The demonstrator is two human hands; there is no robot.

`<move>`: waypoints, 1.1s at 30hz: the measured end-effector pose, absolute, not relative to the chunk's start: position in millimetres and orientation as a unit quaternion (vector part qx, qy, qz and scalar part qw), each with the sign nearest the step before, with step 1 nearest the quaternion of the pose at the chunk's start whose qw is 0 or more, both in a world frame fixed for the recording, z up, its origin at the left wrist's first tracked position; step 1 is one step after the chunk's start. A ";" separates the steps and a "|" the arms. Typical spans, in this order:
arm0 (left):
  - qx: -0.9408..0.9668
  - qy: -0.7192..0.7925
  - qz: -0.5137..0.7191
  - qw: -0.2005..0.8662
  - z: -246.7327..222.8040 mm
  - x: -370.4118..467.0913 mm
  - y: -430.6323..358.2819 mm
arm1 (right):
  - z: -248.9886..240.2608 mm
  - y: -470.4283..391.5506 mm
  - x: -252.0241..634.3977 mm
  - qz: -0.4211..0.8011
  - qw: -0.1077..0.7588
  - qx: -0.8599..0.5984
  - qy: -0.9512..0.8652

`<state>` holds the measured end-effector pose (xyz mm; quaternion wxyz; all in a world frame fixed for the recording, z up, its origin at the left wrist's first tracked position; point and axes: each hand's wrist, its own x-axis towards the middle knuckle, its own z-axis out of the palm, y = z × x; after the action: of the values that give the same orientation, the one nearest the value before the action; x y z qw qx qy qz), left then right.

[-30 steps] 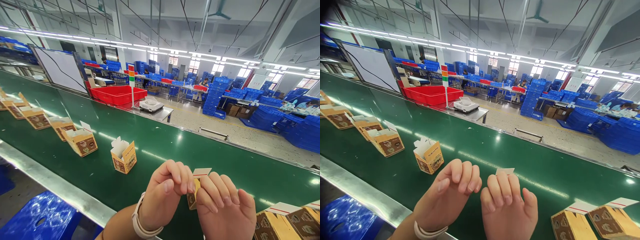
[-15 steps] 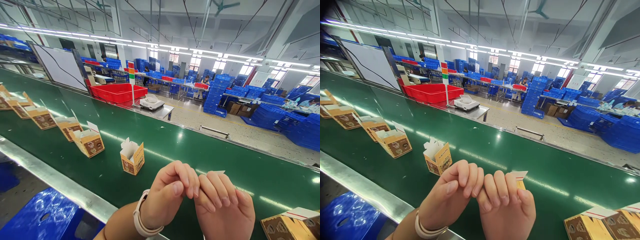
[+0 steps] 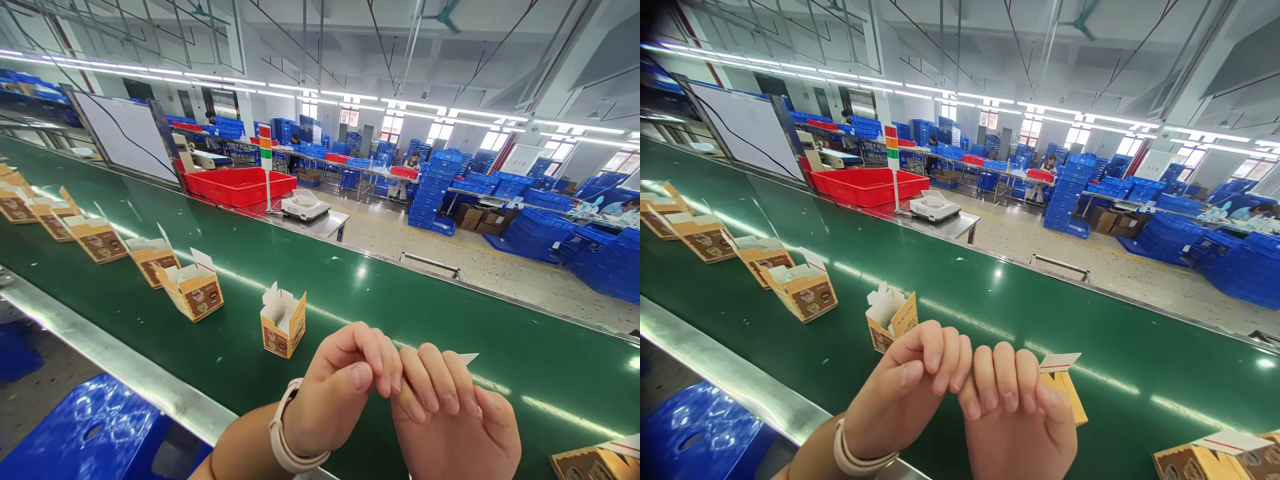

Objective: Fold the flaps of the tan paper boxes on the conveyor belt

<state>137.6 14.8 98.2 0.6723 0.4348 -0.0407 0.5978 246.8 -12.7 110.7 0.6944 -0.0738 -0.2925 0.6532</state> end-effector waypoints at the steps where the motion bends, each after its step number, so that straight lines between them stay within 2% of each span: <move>1: 0.434 -0.034 0.598 0.673 98.1 138.1 15.0 | 110.1 -12.4 247.1 0.649 0.696 -0.079 -0.296; 19: 0.453 0.005 0.594 0.665 99.6 133.1 15.2 | 114.2 -10.5 241.1 0.653 0.686 -0.046 -0.317; 26: 0.463 -0.006 0.595 0.656 98.1 132.0 15.7 | 103.6 -8.9 245.7 0.636 0.689 -0.108 -0.331; 30: 0.481 0.005 0.645 0.594 101.3 124.2 15.4 | 105.2 -9.2 250.6 0.549 0.729 -0.169 -0.372; 33: 0.479 0.035 0.734 0.480 104.5 112.2 19.4 | 110.4 -11.9 258.2 0.483 0.759 -0.189 -0.394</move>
<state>112.2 19.4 104.5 0.4804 0.4791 0.0348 0.7338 258.2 -11.9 110.4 0.7588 -0.1886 -0.3943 0.4829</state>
